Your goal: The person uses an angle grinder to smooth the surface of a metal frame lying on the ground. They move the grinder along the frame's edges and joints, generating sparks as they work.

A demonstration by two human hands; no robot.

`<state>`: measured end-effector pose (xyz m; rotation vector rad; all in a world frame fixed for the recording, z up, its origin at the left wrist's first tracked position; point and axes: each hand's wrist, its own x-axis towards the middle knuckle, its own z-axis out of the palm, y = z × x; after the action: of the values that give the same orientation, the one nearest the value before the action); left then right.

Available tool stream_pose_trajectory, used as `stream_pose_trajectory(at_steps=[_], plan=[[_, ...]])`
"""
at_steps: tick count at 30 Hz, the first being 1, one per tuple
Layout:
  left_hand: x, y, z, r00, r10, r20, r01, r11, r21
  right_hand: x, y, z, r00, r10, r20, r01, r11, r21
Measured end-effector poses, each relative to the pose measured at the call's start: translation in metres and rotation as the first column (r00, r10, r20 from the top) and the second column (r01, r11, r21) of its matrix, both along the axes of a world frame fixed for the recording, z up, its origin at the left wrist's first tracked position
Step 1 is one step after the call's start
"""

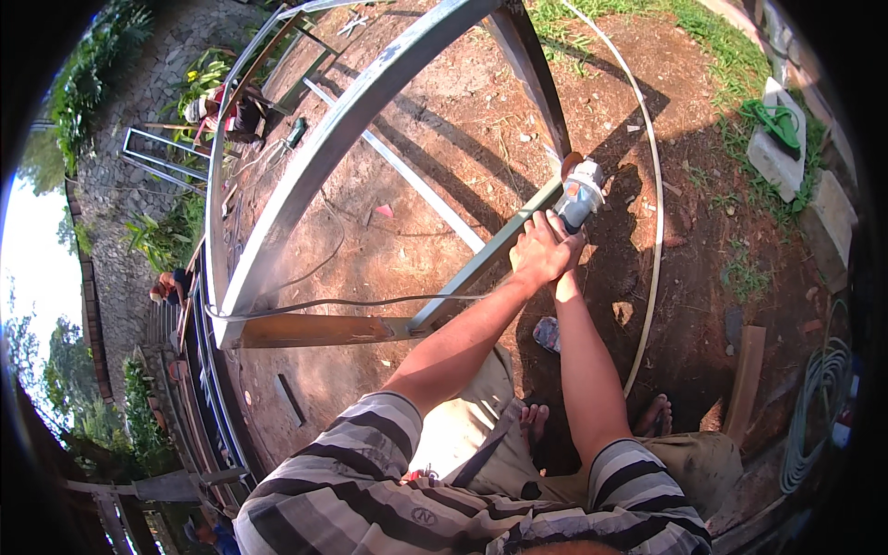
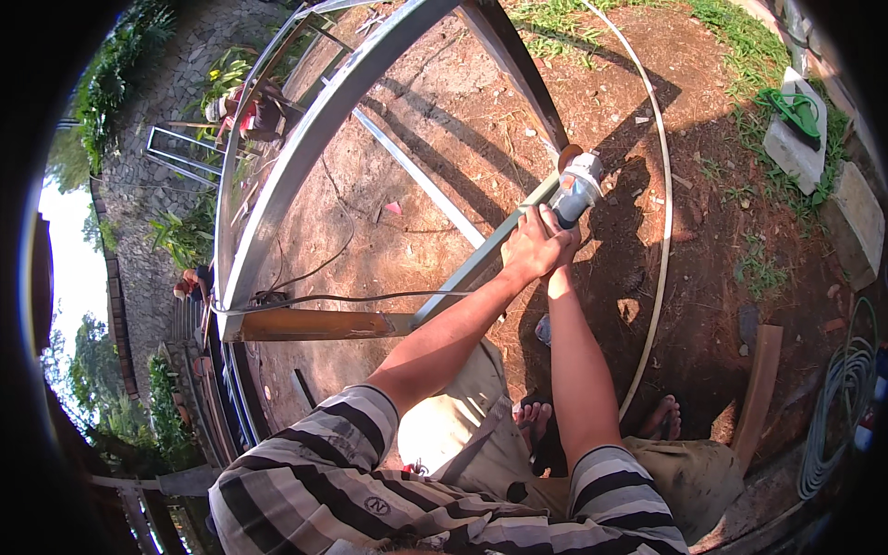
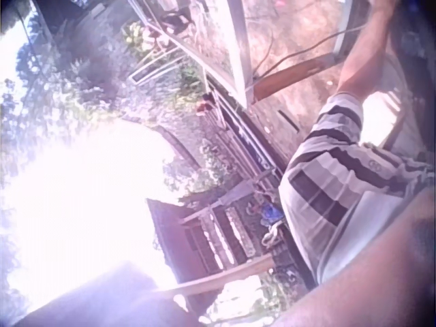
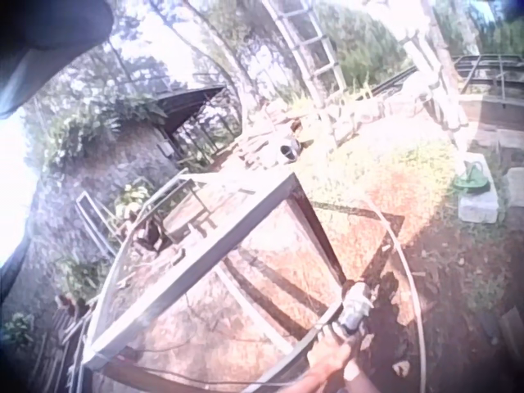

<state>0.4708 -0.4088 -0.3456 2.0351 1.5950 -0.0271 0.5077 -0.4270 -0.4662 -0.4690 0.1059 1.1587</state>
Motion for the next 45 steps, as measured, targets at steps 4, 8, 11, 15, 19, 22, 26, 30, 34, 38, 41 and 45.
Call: stream_pose_trajectory(at_steps=[4, 8, 11, 15, 19, 22, 26, 30, 34, 38, 41, 45], plan=[[-0.006, 0.002, -0.011, 1.000, 0.011, 0.012, -0.011, 0.999, 0.042, -0.004, 0.001, 0.000, 1.000, 0.012, -0.010, -0.011, 1.000, 0.009], [0.003, 0.002, -0.007, 0.999, -0.027, -0.018, 0.027, 1.000, -0.008, 0.002, 0.010, -0.003, 1.000, 0.000, -0.026, 0.000, 1.000, 0.024], [0.006, 0.003, -0.003, 0.999, -0.011, -0.044, 0.012, 1.000, 0.019, -0.005, 0.023, 0.002, 0.999, -0.016, -0.050, 0.019, 0.999, 0.048], [-0.001, 0.007, -0.018, 0.997, 0.013, -0.079, -0.014, 1.000, -0.014, -0.009, 0.020, -0.003, 0.999, -0.041, -0.030, 0.042, 0.998, 0.054], [-0.011, 0.011, -0.030, 0.995, 0.033, -0.091, -0.034, 0.999, -0.002, -0.021, 0.015, 0.005, 0.998, -0.063, -0.023, 0.063, 0.998, 0.005], [0.003, -0.001, -0.006, 0.996, -0.008, -0.089, 0.007, 1.000, -0.018, -0.011, 0.019, -0.001, 0.987, -0.158, -0.013, 0.159, 0.987, 0.035], [-0.002, 0.004, -0.003, 0.996, -0.008, -0.093, 0.008, 1.000, 0.007, -0.010, 0.020, 0.010, 0.996, -0.089, -0.019, 0.089, 0.996, -0.028], [-0.004, 0.006, -0.011, 0.994, -0.012, -0.111, 0.013, 1.000, 0.007, -0.010, 0.012, 0.011, 0.974, -0.037, -0.224, 0.046, 0.998, 0.037], [-0.006, 0.008, -0.014, 0.992, -0.013, -0.126, 0.014, 1.000, 0.011, -0.017, 0.015, 0.021, 0.984, -0.177, -0.037, 0.180, 0.980, 0.088], [0.003, 0.003, -0.004, 0.997, -0.020, -0.078, 0.020, 1.000, 0.008, -0.006, 0.020, 0.008, 0.991, -0.126, 0.032, 0.125, 0.992, 0.027], [0.006, 0.000, -0.003, 0.999, -0.005, -0.043, 0.005, 1.000, -0.007, 0.001, 0.019, 0.003, 0.994, -0.112, -0.018, 0.113, 0.991, 0.076], [0.011, 0.002, -0.007, 0.997, 0.028, -0.076, -0.027, 1.000, 0.003, 0.009, 0.009, 0.020, 0.999, -0.039, -0.010, 0.039, 0.999, 0.033]])
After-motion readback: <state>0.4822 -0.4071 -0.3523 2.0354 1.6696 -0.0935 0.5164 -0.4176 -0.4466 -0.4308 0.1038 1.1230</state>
